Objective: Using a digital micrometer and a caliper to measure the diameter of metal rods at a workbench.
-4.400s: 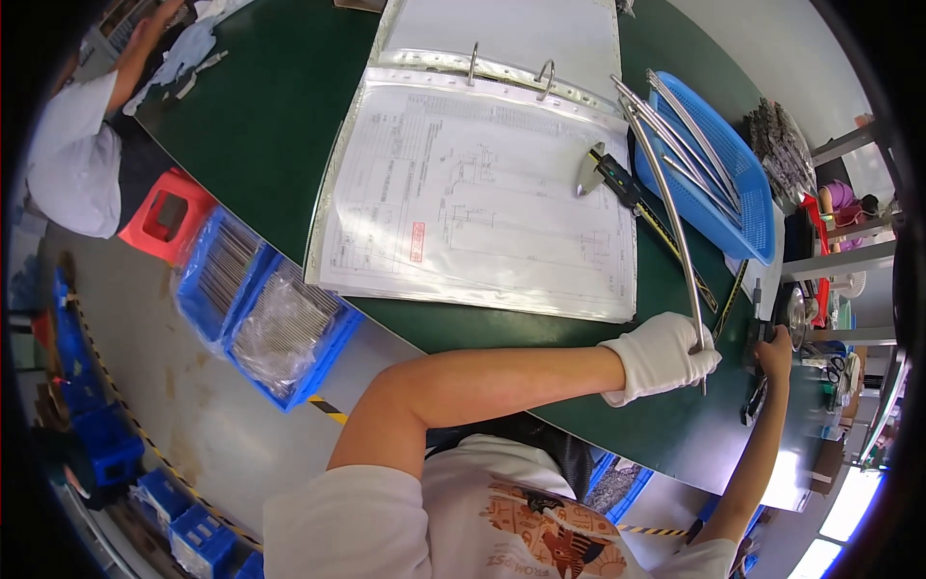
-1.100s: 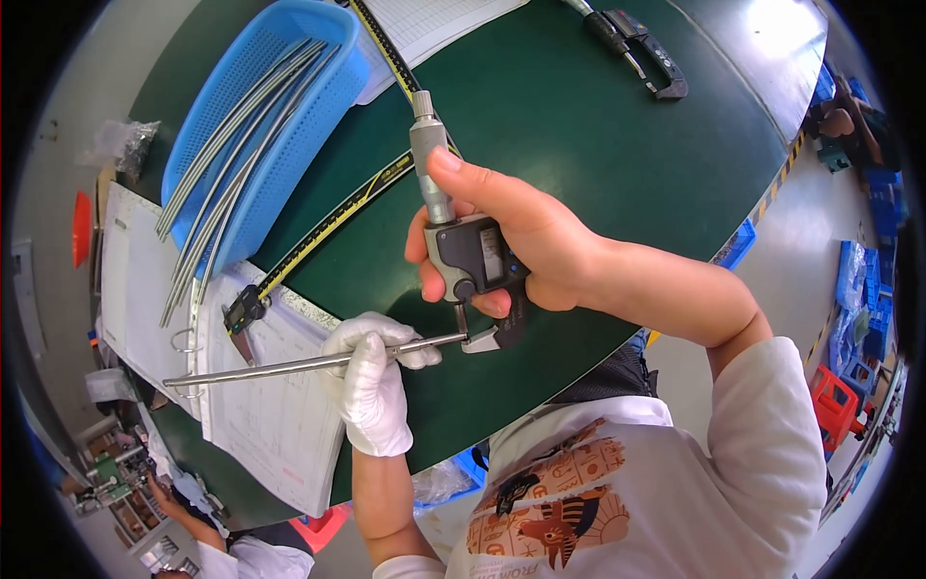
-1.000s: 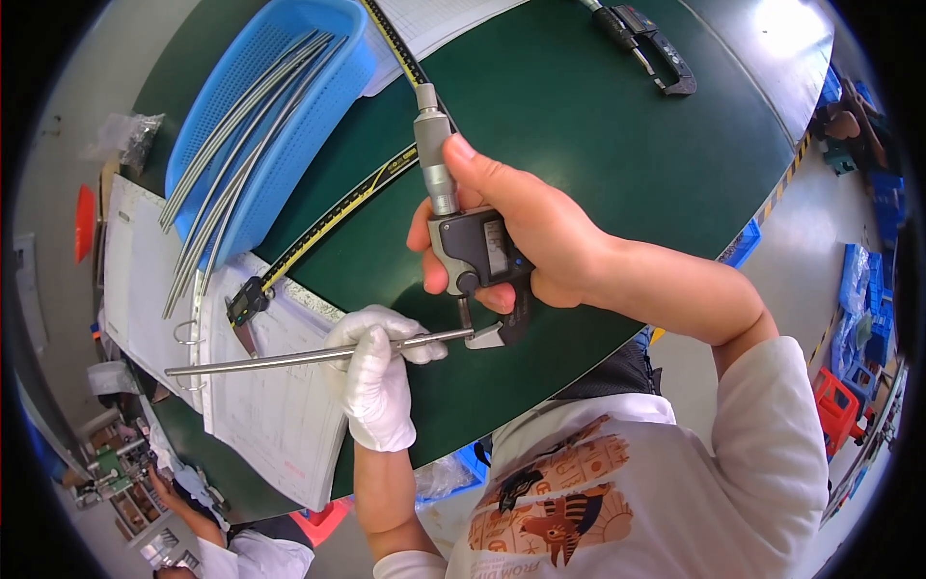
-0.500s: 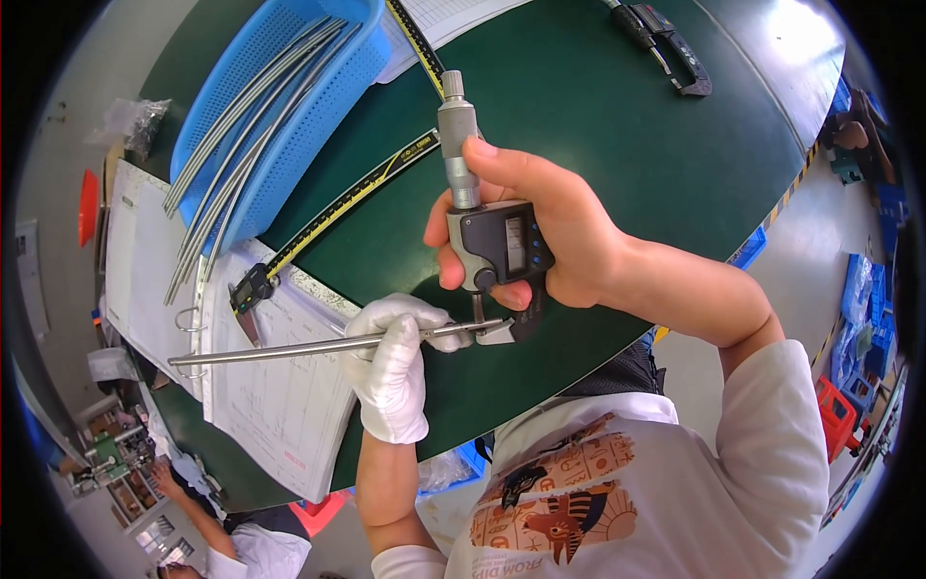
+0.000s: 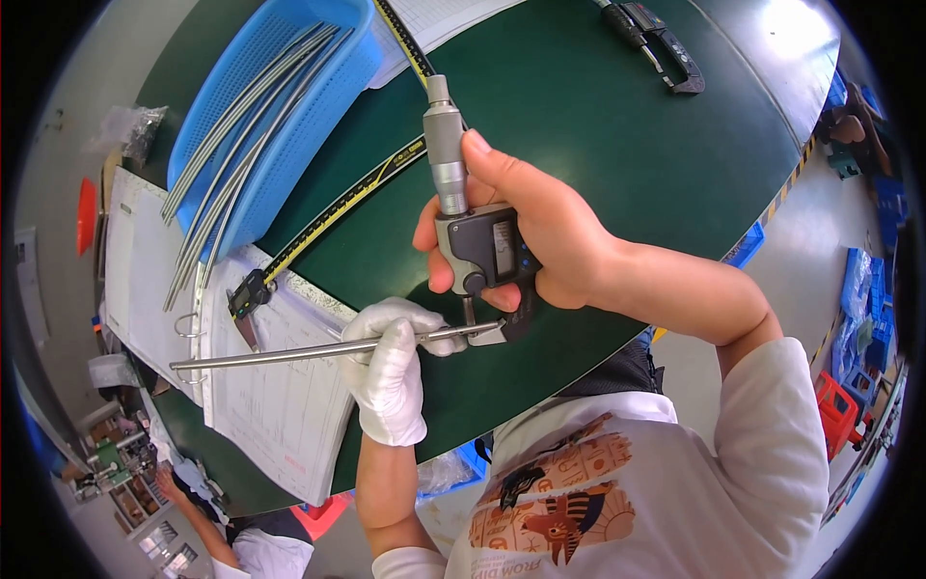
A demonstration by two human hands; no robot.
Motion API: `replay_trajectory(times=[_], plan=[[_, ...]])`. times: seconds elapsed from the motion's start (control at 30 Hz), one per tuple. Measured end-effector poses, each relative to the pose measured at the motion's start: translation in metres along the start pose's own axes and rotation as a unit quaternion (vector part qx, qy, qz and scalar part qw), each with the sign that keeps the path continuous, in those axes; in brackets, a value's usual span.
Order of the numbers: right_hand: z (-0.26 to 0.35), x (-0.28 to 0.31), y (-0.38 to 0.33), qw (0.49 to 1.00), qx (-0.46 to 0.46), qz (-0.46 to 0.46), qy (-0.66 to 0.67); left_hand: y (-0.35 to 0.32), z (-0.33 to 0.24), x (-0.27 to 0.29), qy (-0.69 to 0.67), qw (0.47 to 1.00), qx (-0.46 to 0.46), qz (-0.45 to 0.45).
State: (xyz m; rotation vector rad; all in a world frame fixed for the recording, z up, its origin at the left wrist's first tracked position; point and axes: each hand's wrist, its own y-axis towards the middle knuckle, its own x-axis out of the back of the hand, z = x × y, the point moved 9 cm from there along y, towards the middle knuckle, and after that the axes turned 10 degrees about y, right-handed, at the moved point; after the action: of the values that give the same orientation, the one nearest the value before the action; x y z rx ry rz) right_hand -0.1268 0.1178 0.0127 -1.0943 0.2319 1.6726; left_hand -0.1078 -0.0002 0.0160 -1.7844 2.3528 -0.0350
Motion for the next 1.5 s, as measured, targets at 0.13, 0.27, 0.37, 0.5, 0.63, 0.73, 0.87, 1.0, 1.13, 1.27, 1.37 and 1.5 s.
replay_trajectory(times=[0.13, 0.27, 0.37, 0.5, 0.63, 0.73, 0.87, 1.0, 1.13, 1.27, 1.37, 1.5], plan=[[-0.002, 0.002, -0.001, 0.999, -0.010, -0.013, 0.032, 0.000, 0.000, -0.003, 0.012, 1.000, 0.003, 0.002], [-0.003, -0.001, -0.002, 0.998, -0.015, 0.002, 0.066, -0.001, 0.000, -0.004, 0.027, 1.000, 0.003, 0.009], [-0.003, -0.001, -0.002, 0.999, -0.007, 0.006, 0.052, -0.001, 0.001, -0.005, 0.024, 1.000, 0.003, 0.016], [-0.001, 0.000, -0.001, 0.999, 0.006, 0.007, 0.031, 0.000, 0.001, -0.008, 0.022, 0.999, -0.009, 0.027], [-0.001, -0.001, 0.001, 1.000, 0.009, 0.011, 0.012, 0.000, 0.000, -0.006, 0.035, 0.999, -0.008, 0.021], [0.001, -0.002, -0.001, 1.000, 0.010, 0.018, 0.021, 0.001, -0.003, -0.004, 0.014, 1.000, -0.018, 0.005], [0.006, -0.002, -0.003, 0.999, 0.024, 0.014, 0.026, 0.000, 0.006, 0.021, 0.002, 0.996, 0.034, -0.086], [0.004, -0.001, -0.002, 1.000, 0.011, 0.008, -0.003, 0.001, 0.003, 0.011, -0.048, 0.997, 0.039, -0.048], [-0.002, 0.003, 0.000, 0.999, -0.014, -0.005, 0.051, 0.002, 0.000, 0.009, -0.058, 0.998, 0.008, -0.034], [-0.006, 0.006, 0.000, 0.997, -0.035, -0.006, 0.075, 0.003, -0.003, 0.009, -0.055, 0.998, -0.004, -0.039], [-0.003, 0.002, -0.004, 0.997, -0.036, -0.013, 0.072, 0.003, -0.003, 0.008, -0.057, 0.998, -0.007, -0.024], [-0.005, 0.003, -0.004, 0.995, -0.042, -0.019, 0.083, 0.003, -0.003, 0.006, -0.055, 0.998, -0.007, -0.017]])
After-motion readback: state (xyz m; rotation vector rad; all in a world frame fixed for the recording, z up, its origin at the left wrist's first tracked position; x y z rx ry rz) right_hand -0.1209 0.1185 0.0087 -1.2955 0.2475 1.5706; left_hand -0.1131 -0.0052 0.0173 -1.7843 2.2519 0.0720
